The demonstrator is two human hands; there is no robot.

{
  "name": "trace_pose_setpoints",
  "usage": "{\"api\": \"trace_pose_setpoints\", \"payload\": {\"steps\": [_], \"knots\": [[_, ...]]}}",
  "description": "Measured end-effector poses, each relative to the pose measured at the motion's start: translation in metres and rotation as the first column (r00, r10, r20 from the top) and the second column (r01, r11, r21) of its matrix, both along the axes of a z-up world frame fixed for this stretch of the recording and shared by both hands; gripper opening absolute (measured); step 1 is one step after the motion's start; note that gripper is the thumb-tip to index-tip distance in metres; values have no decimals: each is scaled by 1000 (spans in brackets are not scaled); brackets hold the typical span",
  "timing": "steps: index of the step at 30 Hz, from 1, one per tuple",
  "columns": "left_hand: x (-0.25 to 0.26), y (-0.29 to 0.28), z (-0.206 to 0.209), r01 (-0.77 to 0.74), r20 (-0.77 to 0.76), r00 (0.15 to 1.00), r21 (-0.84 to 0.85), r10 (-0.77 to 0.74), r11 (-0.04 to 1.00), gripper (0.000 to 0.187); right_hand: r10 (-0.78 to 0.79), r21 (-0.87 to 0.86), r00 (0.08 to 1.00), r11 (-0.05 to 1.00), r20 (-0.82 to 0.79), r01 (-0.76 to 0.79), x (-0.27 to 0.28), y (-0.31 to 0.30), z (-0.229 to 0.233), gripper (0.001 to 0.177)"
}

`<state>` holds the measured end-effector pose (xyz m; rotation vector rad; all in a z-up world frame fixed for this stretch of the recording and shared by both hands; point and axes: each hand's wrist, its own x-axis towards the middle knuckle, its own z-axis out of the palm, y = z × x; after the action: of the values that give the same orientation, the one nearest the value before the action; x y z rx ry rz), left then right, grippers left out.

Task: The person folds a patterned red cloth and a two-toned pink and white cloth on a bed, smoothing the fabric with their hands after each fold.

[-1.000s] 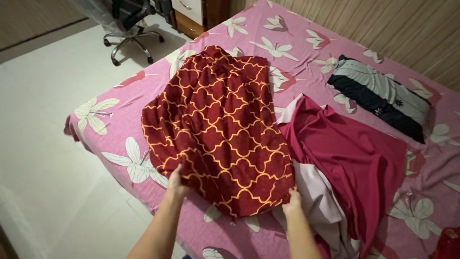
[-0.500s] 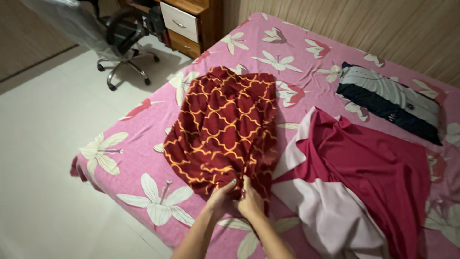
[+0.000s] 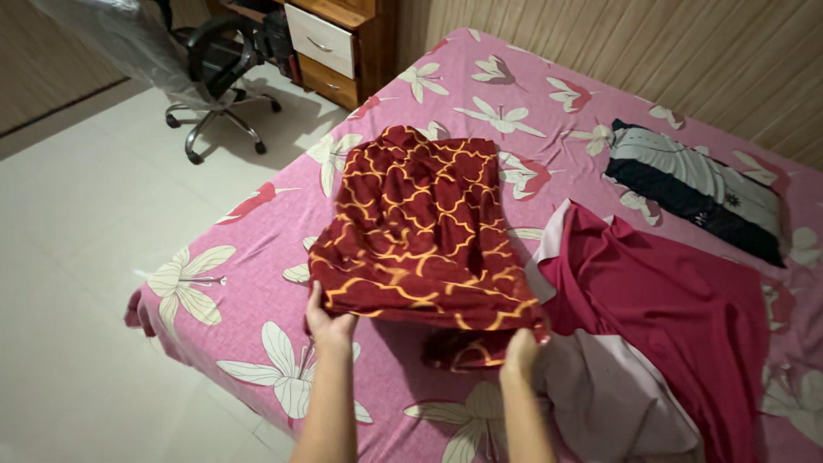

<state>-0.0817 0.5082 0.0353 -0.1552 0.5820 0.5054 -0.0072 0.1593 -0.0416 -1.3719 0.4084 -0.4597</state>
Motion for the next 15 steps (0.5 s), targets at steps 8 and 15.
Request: {"api": "trace_pose_setpoints", "payload": {"steps": [8,15], "knots": [[-75,-1,-126,439,-314,860,51,-403,897,36,106,231,992,969,-67,-88,-9,-25,38,29],[-67,-23,-197,629,-386,703,-53,-597,776,25,303,674,948,720,-94,-163,70,-10,7,27]]}}
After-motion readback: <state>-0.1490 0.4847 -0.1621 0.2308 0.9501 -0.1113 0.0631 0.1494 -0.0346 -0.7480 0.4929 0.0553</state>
